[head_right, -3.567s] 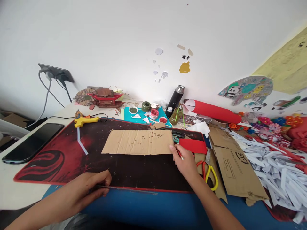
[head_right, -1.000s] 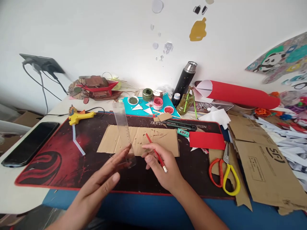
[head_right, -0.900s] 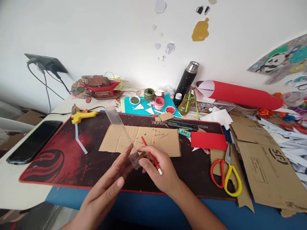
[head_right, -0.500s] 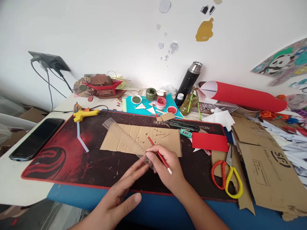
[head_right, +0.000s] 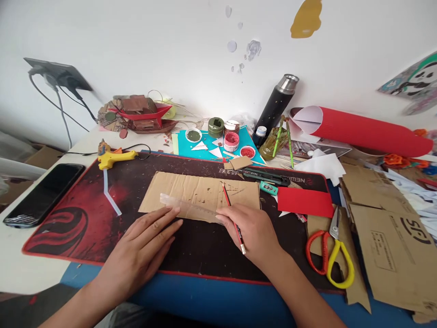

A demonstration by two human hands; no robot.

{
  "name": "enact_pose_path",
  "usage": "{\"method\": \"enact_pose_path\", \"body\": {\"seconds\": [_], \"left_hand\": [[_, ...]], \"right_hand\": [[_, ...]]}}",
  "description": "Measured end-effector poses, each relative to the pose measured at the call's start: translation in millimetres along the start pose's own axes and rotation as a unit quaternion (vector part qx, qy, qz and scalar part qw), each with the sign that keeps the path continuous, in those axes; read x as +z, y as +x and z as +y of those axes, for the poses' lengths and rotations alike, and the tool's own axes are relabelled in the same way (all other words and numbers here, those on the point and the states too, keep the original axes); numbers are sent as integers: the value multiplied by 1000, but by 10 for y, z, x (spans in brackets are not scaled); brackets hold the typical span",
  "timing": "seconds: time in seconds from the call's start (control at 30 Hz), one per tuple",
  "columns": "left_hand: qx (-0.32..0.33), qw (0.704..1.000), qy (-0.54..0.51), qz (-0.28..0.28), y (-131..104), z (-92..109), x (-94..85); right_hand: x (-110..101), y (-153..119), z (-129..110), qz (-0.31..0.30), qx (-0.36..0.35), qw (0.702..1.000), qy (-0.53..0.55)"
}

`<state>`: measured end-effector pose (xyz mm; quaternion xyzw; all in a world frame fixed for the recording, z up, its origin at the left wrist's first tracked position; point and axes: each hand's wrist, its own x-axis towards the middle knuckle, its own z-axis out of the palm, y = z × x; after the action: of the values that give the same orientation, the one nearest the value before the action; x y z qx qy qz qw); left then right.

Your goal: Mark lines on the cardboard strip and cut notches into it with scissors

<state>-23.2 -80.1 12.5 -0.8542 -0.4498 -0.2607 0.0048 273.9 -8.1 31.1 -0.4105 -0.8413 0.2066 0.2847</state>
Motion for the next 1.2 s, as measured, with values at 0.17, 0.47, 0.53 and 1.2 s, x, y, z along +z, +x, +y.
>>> {"method": "enact_pose_path", "body": {"seconds": [0.17,0.47,0.53,1.2], "left_hand": [[-2,997,67,-47,-2,-47,120],[-16,995,72,-63,-7,-33,134],[-19,996,67,-56,-7,-30,129],[-89,989,85,-77,41,18,145]], "right_hand": [[36,23,92,-10,-19,998,-64],[43,-20,118,12,-28,998,-58],[32,-22,114,-2,-30,997,-75],[119,-16,160,-6,-6,994,-106]]}}
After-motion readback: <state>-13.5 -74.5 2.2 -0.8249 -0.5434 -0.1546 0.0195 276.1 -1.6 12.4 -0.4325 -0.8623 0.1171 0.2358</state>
